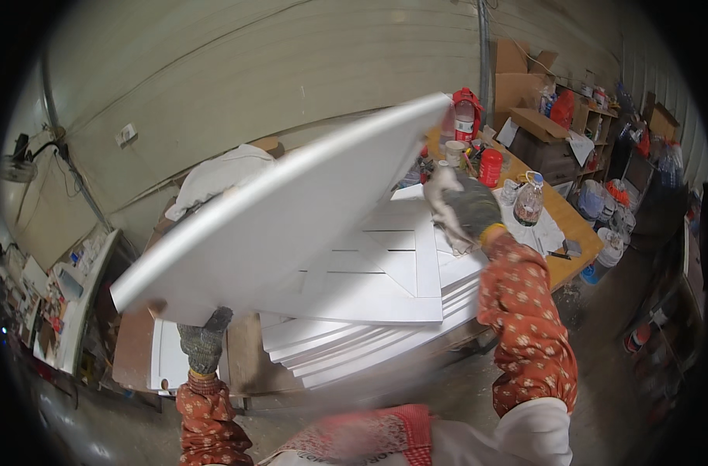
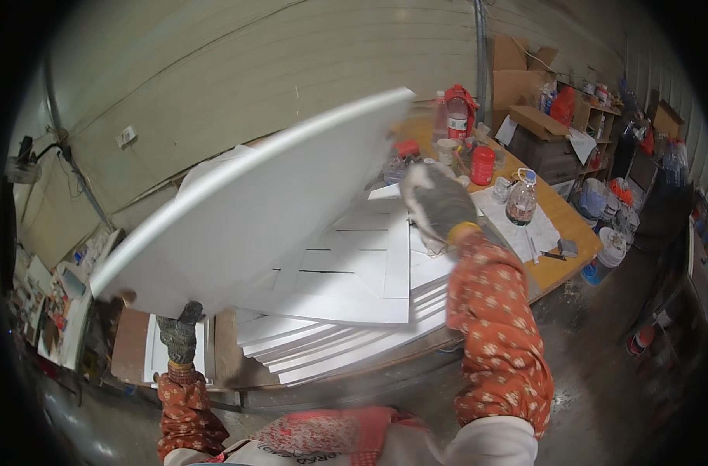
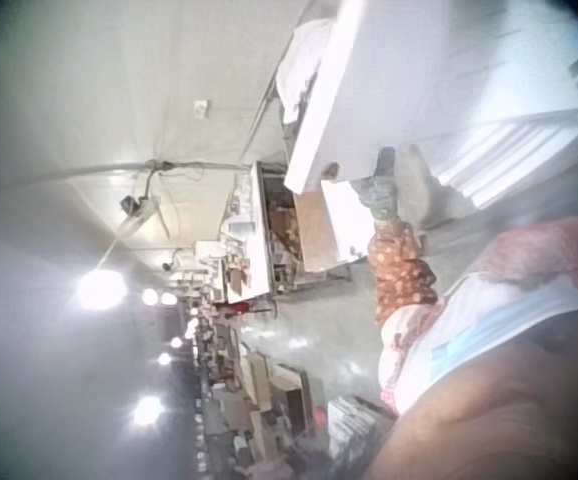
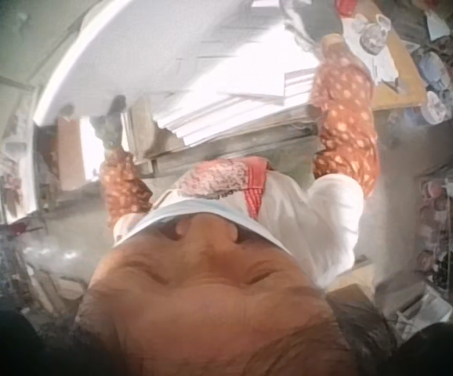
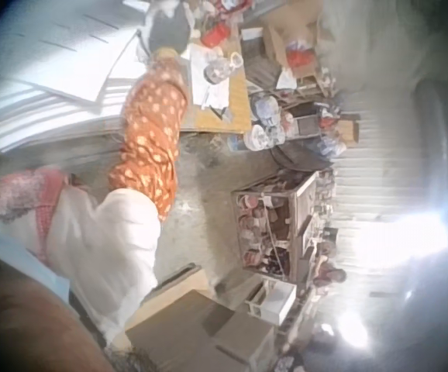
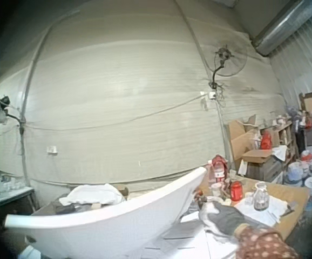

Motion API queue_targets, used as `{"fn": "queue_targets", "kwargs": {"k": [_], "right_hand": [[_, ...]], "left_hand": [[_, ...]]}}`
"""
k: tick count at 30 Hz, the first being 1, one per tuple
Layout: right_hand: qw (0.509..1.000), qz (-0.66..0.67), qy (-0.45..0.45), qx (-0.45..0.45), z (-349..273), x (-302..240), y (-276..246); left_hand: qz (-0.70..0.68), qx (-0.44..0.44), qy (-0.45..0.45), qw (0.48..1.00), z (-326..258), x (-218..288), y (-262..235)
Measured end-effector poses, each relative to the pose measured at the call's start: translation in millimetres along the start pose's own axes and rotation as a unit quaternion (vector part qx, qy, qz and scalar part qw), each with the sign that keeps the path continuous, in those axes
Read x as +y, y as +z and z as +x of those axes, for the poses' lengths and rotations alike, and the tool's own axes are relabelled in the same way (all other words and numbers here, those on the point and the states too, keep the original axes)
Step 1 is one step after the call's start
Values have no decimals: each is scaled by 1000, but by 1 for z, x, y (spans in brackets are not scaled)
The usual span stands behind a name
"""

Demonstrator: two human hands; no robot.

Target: The person sands the edges and surfaces of white furniture panels using a sanding block and wipes them with a cloth.

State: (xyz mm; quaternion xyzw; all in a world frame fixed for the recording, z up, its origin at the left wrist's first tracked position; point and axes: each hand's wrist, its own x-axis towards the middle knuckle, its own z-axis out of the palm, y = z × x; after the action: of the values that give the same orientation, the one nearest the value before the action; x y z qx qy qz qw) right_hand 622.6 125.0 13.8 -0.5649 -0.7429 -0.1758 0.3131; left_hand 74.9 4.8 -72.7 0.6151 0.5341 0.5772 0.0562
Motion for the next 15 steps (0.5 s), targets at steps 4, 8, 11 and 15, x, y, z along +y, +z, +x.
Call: {"fn": "queue_targets", "kwargs": {"k": [4, 8, 11, 15], "right_hand": [[938, 278, 190, 80, -32, 42, -4], [902, 298, 268, 164, -53, 61, -5], [943, 151, 143, 261, -68, 67, -39], [959, 234, 150, 47, -78, -19, -86]], "left_hand": [[-160, -113, -62, 979, -14, 39, -19], [88, -181, 130, 971, -7, 88, -24], [253, -171, 320, 897, 17, 58, -4], [298, -125, 307, 895, 10, 38, 6]]}}
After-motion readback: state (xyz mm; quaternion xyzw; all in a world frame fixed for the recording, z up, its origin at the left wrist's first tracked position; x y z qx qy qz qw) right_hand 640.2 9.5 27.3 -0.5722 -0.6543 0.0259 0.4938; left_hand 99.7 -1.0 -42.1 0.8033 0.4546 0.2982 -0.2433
